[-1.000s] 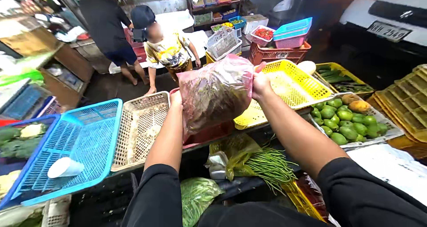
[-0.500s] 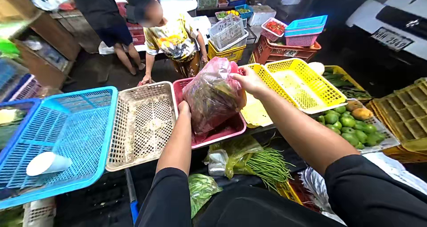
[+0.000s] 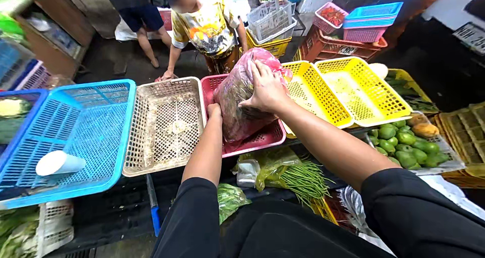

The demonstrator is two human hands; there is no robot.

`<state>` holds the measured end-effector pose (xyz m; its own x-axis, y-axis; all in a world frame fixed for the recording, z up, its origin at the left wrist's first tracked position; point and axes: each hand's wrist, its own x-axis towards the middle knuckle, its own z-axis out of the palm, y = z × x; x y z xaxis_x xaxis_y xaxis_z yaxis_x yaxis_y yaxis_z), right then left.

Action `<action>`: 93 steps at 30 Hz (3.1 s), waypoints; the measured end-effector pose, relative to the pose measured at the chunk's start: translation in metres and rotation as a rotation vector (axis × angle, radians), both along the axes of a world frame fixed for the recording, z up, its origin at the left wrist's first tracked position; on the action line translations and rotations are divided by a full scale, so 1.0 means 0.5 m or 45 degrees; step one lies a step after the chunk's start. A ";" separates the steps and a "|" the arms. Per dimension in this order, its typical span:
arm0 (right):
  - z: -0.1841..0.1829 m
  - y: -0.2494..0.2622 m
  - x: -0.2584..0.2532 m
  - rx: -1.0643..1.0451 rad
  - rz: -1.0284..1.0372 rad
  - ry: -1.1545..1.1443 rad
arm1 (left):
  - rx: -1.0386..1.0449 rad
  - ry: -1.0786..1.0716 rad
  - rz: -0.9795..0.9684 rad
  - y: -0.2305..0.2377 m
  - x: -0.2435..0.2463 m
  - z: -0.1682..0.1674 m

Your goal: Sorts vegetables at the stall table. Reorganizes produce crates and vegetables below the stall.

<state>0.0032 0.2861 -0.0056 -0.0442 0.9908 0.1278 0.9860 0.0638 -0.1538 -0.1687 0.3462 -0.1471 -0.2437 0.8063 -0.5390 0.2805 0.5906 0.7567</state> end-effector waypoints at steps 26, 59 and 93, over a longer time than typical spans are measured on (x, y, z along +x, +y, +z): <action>-0.001 0.001 -0.070 -0.014 -0.289 -0.035 | 0.705 0.400 -0.175 0.000 0.026 0.123; -0.090 -0.147 -0.109 -0.506 -0.057 0.427 | 0.628 -0.054 -0.747 -0.321 -0.058 0.065; -0.127 -0.252 0.111 -0.425 -0.179 0.832 | 0.462 0.731 -0.930 -0.290 -0.054 0.091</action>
